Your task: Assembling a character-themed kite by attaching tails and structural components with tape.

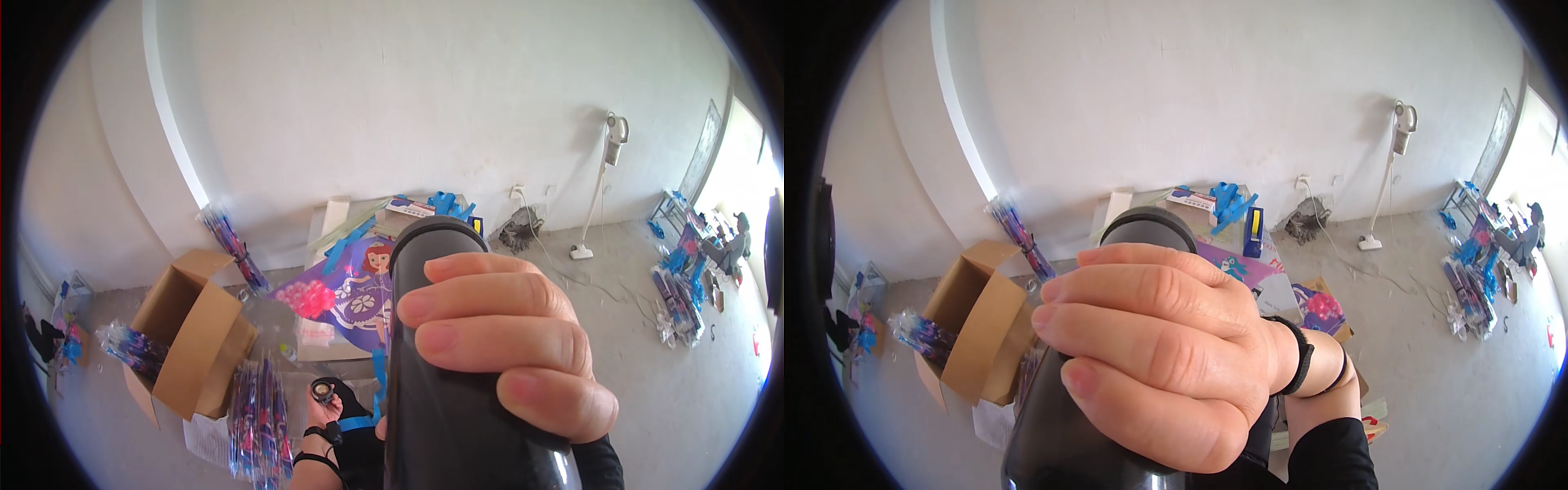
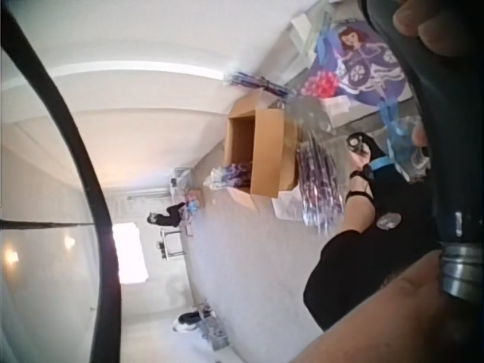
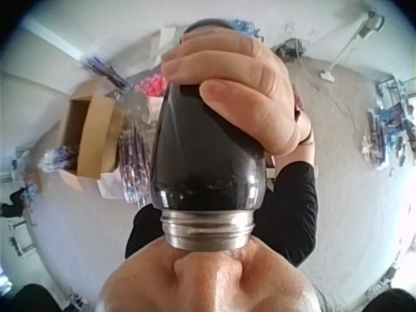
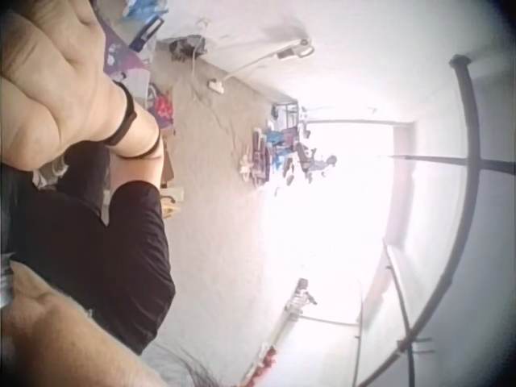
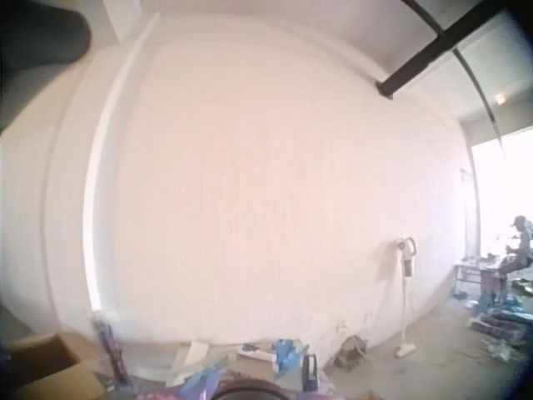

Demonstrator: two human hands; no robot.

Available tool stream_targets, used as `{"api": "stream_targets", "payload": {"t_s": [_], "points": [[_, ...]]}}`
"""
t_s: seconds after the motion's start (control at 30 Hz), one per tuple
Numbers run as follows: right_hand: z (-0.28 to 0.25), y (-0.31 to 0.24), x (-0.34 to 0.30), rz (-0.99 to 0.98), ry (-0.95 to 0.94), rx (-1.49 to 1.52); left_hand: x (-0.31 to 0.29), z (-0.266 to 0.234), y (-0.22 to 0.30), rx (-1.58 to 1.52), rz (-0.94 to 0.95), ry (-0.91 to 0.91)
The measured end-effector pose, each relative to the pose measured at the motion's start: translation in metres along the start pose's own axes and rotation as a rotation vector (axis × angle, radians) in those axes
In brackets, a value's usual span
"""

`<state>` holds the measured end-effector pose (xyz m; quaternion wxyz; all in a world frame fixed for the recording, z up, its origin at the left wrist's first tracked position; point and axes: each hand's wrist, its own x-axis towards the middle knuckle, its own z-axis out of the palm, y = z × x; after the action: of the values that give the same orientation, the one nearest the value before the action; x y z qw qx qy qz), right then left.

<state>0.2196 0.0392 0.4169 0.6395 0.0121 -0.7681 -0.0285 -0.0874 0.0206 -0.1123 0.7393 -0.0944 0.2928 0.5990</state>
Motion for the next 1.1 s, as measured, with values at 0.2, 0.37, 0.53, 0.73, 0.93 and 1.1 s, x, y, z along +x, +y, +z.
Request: {"api": "stream_targets", "payload": {"t_s": [0.2,0.37,0.53,0.73,0.93,1.1], "points": [[-0.003,-0.001,0.004,0.055,-0.030,0.064,0.002,-0.002,0.003,-0.008,0.005,0.025],[0.002,0.002,0.000,0.037,-0.012,0.033,-0.002,0.004,0.001,-0.009,-0.022,0.043],[0.006,0.005,-0.010,0.033,0.009,0.008,-0.003,0.006,-0.002,-0.020,-0.010,-0.016],[0.019,0.007,-0.031,0.148,-0.022,0.163,0.000,-0.004,-0.001,-0.058,-0.024,-0.010],[0.034,0.005,-0.058,0.333,0.009,0.202,-0.001,-0.008,0.004,-0.039,-0.002,-0.032],[0.041,0.005,-0.099,0.375,0.041,0.270,-0.010,0.025,-0.004,0.063,0.080,0.094]]}}
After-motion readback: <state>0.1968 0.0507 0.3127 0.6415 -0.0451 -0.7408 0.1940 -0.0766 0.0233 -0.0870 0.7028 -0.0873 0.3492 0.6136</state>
